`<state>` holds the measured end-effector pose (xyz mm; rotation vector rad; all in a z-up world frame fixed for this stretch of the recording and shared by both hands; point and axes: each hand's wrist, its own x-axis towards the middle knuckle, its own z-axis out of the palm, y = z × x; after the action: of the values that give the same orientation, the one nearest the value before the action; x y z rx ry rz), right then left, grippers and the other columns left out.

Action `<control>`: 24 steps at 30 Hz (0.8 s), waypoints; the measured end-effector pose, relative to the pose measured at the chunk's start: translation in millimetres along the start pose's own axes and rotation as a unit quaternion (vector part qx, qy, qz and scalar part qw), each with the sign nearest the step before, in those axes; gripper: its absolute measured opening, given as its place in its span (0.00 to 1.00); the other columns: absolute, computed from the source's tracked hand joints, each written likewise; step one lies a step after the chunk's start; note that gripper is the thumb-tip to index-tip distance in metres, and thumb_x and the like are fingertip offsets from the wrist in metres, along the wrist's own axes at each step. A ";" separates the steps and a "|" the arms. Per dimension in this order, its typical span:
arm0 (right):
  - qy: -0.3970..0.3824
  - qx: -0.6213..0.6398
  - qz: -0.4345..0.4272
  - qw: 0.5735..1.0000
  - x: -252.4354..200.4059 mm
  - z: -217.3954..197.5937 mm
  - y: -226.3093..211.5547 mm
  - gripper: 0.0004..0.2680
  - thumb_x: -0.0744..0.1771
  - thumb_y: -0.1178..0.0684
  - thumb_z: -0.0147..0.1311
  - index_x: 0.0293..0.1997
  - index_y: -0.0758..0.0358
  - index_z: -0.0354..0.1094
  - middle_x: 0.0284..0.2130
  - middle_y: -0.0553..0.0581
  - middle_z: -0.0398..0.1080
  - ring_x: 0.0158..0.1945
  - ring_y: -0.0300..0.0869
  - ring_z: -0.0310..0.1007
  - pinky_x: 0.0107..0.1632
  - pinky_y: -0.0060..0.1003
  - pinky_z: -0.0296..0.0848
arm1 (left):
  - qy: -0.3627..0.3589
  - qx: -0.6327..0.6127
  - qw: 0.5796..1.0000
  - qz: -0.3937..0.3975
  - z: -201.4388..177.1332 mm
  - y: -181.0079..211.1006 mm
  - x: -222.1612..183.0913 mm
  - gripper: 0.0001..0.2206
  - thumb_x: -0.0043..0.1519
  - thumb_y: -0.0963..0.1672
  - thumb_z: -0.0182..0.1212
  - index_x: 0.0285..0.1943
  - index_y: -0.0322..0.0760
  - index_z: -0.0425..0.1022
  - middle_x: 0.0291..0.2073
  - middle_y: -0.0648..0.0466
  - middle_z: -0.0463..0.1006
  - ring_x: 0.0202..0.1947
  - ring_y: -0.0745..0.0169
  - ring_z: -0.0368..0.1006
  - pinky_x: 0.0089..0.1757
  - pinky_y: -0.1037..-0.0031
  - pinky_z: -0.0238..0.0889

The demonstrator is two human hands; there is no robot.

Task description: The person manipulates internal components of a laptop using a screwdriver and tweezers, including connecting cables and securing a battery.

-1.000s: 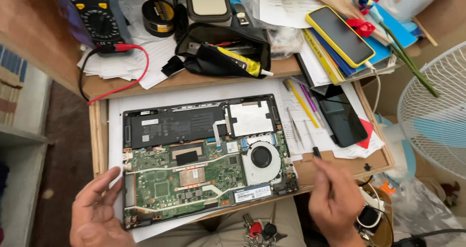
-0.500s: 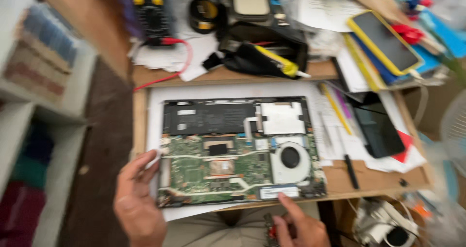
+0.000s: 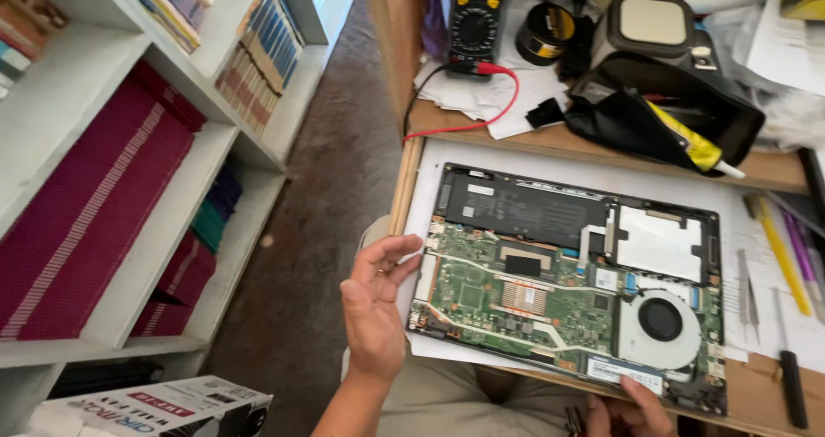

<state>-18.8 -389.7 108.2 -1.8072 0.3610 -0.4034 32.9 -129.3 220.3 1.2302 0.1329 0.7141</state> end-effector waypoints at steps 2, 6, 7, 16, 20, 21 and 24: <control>0.039 -0.059 0.018 0.997 -4.6 6.3 -15.7 0.17 0.71 0.62 0.56 0.69 0.61 0.64 0.39 0.65 0.73 0.39 0.49 0.72 0.44 0.37 0.69 | -0.010 0.010 1.000 0.003 -0.2 2.9 0.9 0.37 0.67 0.62 0.32 0.60 0.26 0.71 0.53 0.39 0.78 0.58 0.49 0.74 0.57 0.60 0.70; 0.043 -0.106 -0.011 0.993 -0.1 4.9 0.5 0.18 0.69 0.65 0.61 0.69 0.64 0.66 0.40 0.69 0.74 0.39 0.50 0.74 0.43 0.39 0.71 | -0.002 -0.001 1.000 -0.002 -3.6 1.2 2.2 0.32 0.68 0.57 0.36 0.58 0.25 0.71 0.52 0.39 0.78 0.56 0.48 0.76 0.56 0.60 0.70; 0.040 -0.094 -0.019 0.995 -0.4 4.1 3.9 0.19 0.69 0.65 0.60 0.69 0.63 0.65 0.40 0.69 0.74 0.38 0.49 0.73 0.43 0.38 0.69 | -0.004 0.025 1.000 -0.010 -3.3 4.4 3.0 0.25 0.69 0.52 0.39 0.56 0.25 0.72 0.50 0.40 0.79 0.54 0.48 0.78 0.56 0.60 0.73; 0.049 -0.057 -0.021 0.997 -2.1 8.3 12.3 0.20 0.70 0.67 0.59 0.72 0.65 0.62 0.40 0.72 0.72 0.40 0.54 0.73 0.46 0.43 0.72 | 0.003 -0.015 0.999 -0.034 -10.1 -3.8 3.8 0.24 0.72 0.51 0.38 0.54 0.25 0.72 0.45 0.37 0.80 0.49 0.44 0.80 0.55 0.58 0.75; 0.059 -0.025 -0.017 0.998 -4.9 14.4 13.5 0.20 0.70 0.69 0.56 0.72 0.64 0.59 0.40 0.71 0.70 0.36 0.53 0.70 0.43 0.42 0.71 | 0.001 -0.054 0.998 -0.040 -13.4 -8.0 4.4 0.25 0.72 0.52 0.36 0.54 0.25 0.72 0.46 0.36 0.80 0.50 0.42 0.79 0.56 0.55 0.74; 0.058 -0.024 -0.017 0.998 -4.6 14.2 15.1 0.20 0.70 0.69 0.56 0.72 0.64 0.59 0.40 0.71 0.70 0.36 0.53 0.70 0.43 0.42 0.71 | 0.001 -0.054 0.998 -0.039 -13.3 -7.3 4.9 0.25 0.72 0.52 0.36 0.54 0.25 0.72 0.46 0.36 0.80 0.50 0.42 0.79 0.56 0.55 0.74; 0.055 -0.033 -0.031 0.997 -3.3 13.2 23.4 0.20 0.71 0.69 0.57 0.72 0.64 0.58 0.41 0.72 0.71 0.39 0.53 0.71 0.44 0.41 0.70 | 0.005 -0.059 0.997 -0.051 -13.4 -7.0 5.0 0.26 0.72 0.52 0.35 0.54 0.24 0.73 0.45 0.36 0.80 0.49 0.42 0.79 0.56 0.55 0.74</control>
<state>-16.7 -383.1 82.1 -1.8690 0.4003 -0.5418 33.6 -116.6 210.7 1.0991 0.1589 0.6310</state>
